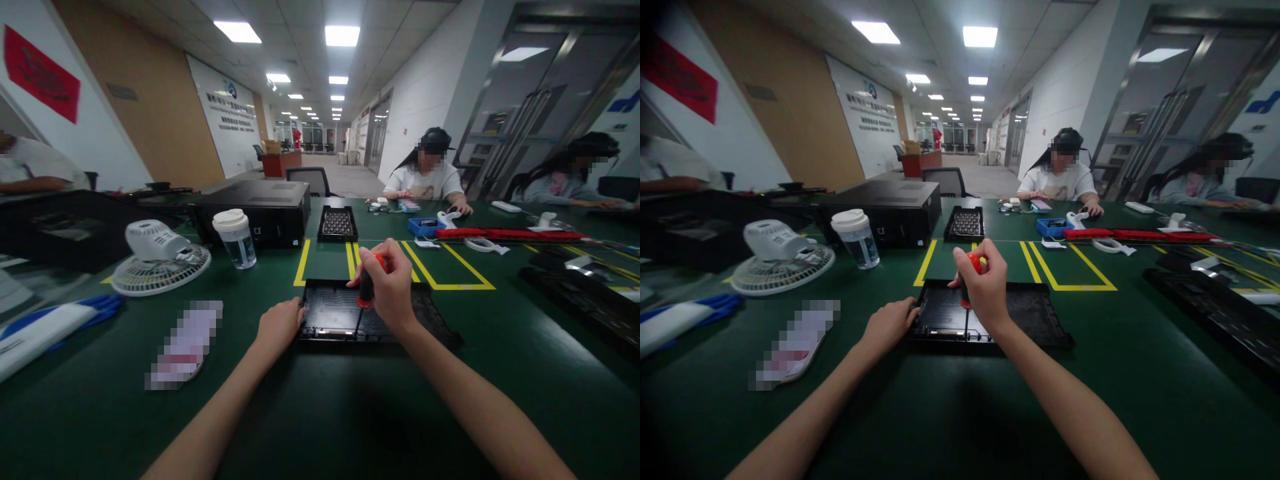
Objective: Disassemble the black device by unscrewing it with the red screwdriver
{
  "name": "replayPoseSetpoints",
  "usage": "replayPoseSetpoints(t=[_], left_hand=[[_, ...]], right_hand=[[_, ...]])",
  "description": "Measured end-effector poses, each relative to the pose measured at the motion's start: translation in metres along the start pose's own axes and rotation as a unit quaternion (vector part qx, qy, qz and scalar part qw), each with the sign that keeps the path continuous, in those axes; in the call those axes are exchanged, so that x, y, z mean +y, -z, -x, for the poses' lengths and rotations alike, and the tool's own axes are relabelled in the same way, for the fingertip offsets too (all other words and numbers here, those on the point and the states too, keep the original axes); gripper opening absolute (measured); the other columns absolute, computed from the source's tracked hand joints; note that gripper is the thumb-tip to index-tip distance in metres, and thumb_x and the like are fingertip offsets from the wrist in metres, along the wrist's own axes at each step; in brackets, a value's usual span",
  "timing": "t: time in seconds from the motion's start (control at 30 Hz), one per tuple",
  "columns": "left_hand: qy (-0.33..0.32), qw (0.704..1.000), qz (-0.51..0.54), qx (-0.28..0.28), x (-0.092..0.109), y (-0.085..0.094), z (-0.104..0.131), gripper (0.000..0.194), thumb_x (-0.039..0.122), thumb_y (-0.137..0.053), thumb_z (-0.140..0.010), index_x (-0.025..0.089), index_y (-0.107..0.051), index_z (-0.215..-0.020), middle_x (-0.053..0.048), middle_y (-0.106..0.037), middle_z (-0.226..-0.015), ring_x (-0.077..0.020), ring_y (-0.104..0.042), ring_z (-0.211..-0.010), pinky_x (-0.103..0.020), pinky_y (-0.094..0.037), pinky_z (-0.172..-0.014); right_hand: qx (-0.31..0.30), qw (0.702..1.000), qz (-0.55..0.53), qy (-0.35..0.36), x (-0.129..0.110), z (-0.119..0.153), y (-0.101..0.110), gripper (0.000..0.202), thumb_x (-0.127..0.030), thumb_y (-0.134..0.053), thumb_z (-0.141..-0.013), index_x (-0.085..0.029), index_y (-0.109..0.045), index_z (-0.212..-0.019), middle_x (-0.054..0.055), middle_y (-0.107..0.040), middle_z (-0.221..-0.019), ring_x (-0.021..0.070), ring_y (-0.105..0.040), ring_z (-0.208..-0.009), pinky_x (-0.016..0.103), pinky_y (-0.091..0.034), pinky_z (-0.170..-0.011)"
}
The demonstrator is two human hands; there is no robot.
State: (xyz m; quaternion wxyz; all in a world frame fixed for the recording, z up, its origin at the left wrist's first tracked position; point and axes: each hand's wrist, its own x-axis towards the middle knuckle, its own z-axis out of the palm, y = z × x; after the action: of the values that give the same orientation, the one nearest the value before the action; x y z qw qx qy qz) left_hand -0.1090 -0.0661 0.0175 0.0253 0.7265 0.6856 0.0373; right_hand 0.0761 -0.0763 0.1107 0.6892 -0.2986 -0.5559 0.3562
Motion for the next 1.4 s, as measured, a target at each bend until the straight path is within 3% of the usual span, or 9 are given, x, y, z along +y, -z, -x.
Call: replayPoseSetpoints(t=[0.4, 0.63, 0.77, 0.9, 1.17, 1.4], left_hand=[[0.006, 1.000, -0.001, -0.010, 0.004, 0.004, 0.002, 0.033, 0.039, -0.033, -0.088, 0.023, -0.054, -0.108, -0.008, -0.065, -0.100, -0.0224, -0.061, -0.089, -0.032, -0.048, -0.070], [0.015, 1.000, -0.001, -0.013, 0.004, 0.004, 0.002, 0.034, 0.039, -0.033, -0.088, 0.022, -0.054, -0.108, -0.008, -0.064, -0.100, -0.0225, -0.061, -0.090, -0.032, -0.048, -0.070], [0.003, 1.000, 0.000, -0.001, 0.001, 0.001, 0.000, 0.033, 0.040, -0.033, -0.087, 0.023, -0.054, -0.106, -0.008, -0.065, -0.098, -0.0233, -0.062, -0.087, -0.033, -0.048, -0.067], [0.004, 1.000, -0.004, -0.001, 0.001, 0.001, 0.000, 0.033, 0.040, -0.033, -0.088, 0.023, -0.055, -0.105, -0.008, -0.065, -0.099, -0.0228, -0.062, -0.089, -0.032, -0.048, -0.069], [0.014, 1.000, -0.001, -0.013, 0.003, 0.004, 0.001, 0.034, 0.039, -0.033, -0.088, 0.023, -0.055, -0.107, -0.008, -0.065, -0.101, -0.0228, -0.061, -0.090, -0.032, -0.048, -0.072], [0.007, 1.000, 0.002, -0.005, 0.002, 0.002, 0.000, 0.034, 0.040, -0.033, -0.088, 0.022, -0.055, -0.106, -0.009, -0.065, -0.099, -0.0224, -0.062, -0.088, -0.032, -0.048, -0.070]], right_hand=[[0.075, 0.996, 0.041, 0.015, 0.003, 0.005, -0.003, 0.028, -0.035, -0.059, -0.077, -0.020, -0.037, -0.068, -0.009, -0.041, -0.049, 0.0054, -0.044, -0.035, 0.016, -0.037, -0.033], [0.072, 0.997, 0.018, 0.007, 0.003, 0.009, -0.006, 0.026, -0.035, -0.060, -0.076, -0.021, -0.039, -0.073, -0.009, -0.041, -0.051, 0.0052, -0.042, -0.037, 0.016, -0.035, -0.034], [0.026, 0.999, -0.035, -0.013, 0.004, 0.007, -0.005, 0.019, -0.039, -0.049, -0.082, -0.020, -0.047, -0.079, -0.005, -0.052, -0.061, 0.0054, -0.041, -0.039, 0.018, -0.034, -0.035], [-0.031, 0.996, -0.076, -0.029, 0.004, 0.003, -0.001, 0.039, -0.040, -0.027, -0.086, -0.017, -0.058, -0.088, 0.001, -0.058, -0.063, 0.0087, -0.044, -0.044, 0.020, -0.036, -0.039], [-0.134, 0.977, -0.145, -0.086, 0.010, -0.012, 0.012, 0.036, -0.037, -0.032, -0.081, -0.016, -0.061, -0.077, 0.000, -0.053, -0.056, 0.0098, -0.045, -0.044, 0.021, -0.038, -0.041], [-0.250, 0.933, -0.215, -0.144, 0.015, -0.025, 0.028, 0.028, -0.034, -0.035, -0.080, -0.016, -0.056, -0.075, 0.002, -0.057, -0.063, 0.0125, -0.052, -0.050, 0.025, -0.045, -0.045]])
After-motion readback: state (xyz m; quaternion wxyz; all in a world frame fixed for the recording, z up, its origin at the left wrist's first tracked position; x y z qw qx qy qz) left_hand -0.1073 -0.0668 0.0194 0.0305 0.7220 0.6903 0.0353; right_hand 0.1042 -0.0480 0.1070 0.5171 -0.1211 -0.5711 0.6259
